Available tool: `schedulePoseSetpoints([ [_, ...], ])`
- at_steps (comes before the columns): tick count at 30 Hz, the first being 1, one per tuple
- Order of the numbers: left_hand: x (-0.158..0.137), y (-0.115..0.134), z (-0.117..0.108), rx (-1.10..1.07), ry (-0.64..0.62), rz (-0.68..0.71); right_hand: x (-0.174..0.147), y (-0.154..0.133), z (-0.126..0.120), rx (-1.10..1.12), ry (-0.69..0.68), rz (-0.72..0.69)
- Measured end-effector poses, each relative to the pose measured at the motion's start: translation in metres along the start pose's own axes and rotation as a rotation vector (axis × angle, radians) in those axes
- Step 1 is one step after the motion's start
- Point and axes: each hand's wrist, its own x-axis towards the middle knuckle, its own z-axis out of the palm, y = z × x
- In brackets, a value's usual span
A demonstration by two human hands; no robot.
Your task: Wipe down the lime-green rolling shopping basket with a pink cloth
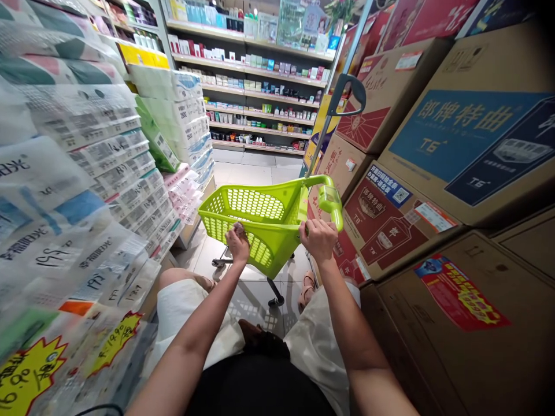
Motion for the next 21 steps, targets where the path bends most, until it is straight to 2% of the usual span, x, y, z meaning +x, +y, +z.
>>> schedulePoseSetpoints([
  [2,0.009,-0.008,-0.003,0.015,0.068,-0.06,0.0,-0.001,-0.001,0.004,-0.006,-0.005],
  [5,0.014,-0.002,-0.004,0.033,0.12,-0.069,0.0,-0.003,-0.001,-0.008,0.001,-0.007],
  [7,0.006,0.011,0.0,0.031,0.066,-0.052,0.0,-0.004,0.0,-0.013,0.005,-0.001],
  [11,-0.016,0.032,0.003,-0.015,-0.122,0.059,0.0,-0.005,0.001,-0.011,0.014,-0.001],
  [16,-0.01,0.044,-0.011,0.058,-0.105,0.03,0.0,-0.012,0.0,-0.029,0.023,-0.013],
  [18,-0.02,0.056,-0.013,0.06,-0.16,0.117,0.001,-0.015,-0.001,-0.023,0.017,-0.017],
  [21,-0.05,0.08,-0.01,0.018,-0.272,0.336,0.0,-0.018,-0.002,-0.005,0.004,-0.02],
])
